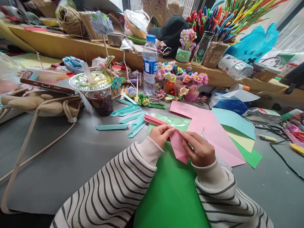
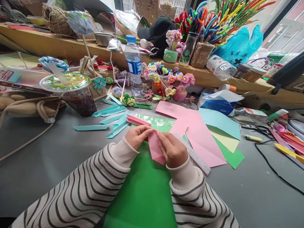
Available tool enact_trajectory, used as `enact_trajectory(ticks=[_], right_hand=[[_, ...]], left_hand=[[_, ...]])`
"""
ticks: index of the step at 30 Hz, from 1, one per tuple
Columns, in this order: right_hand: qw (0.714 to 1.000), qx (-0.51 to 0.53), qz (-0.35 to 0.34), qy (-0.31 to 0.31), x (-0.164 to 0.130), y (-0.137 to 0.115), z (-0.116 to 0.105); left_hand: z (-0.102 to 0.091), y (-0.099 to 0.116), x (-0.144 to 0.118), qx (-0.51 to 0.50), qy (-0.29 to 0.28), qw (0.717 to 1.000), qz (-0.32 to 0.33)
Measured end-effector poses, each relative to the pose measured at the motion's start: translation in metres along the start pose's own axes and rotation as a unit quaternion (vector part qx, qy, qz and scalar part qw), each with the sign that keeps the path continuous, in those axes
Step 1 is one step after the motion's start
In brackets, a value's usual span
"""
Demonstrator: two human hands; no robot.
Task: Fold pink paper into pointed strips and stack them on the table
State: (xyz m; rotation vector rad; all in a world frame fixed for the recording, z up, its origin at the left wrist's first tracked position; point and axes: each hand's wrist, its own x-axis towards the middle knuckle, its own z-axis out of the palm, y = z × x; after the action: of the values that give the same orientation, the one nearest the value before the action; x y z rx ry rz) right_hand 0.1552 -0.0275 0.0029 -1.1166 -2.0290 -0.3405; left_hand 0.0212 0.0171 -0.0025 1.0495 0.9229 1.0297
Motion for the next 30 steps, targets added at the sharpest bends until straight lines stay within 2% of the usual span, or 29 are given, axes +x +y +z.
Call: enact_trajectory(ticks=[11, 21, 30], right_hand=[[0.998, -0.043, -0.036, 0.007, 0.0026, -0.0037, -0.0007], [0.999, -0.034, -0.027, 0.005, 0.0013, -0.0026, 0.0007], [1.0, -0.03, 0.004, 0.002, -0.0004, -0.0009, 0.0005]], left_hand=[[-0.0002, -0.002, 0.0008, 0.0, 0.002, 1.0, -0.005], [-0.0009, -0.0018, -0.0005, 0.046, -0.01, 0.998, 0.045], [0.0005, -0.0004, -0.0018, 0.033, -0.032, 0.998, 0.041]])
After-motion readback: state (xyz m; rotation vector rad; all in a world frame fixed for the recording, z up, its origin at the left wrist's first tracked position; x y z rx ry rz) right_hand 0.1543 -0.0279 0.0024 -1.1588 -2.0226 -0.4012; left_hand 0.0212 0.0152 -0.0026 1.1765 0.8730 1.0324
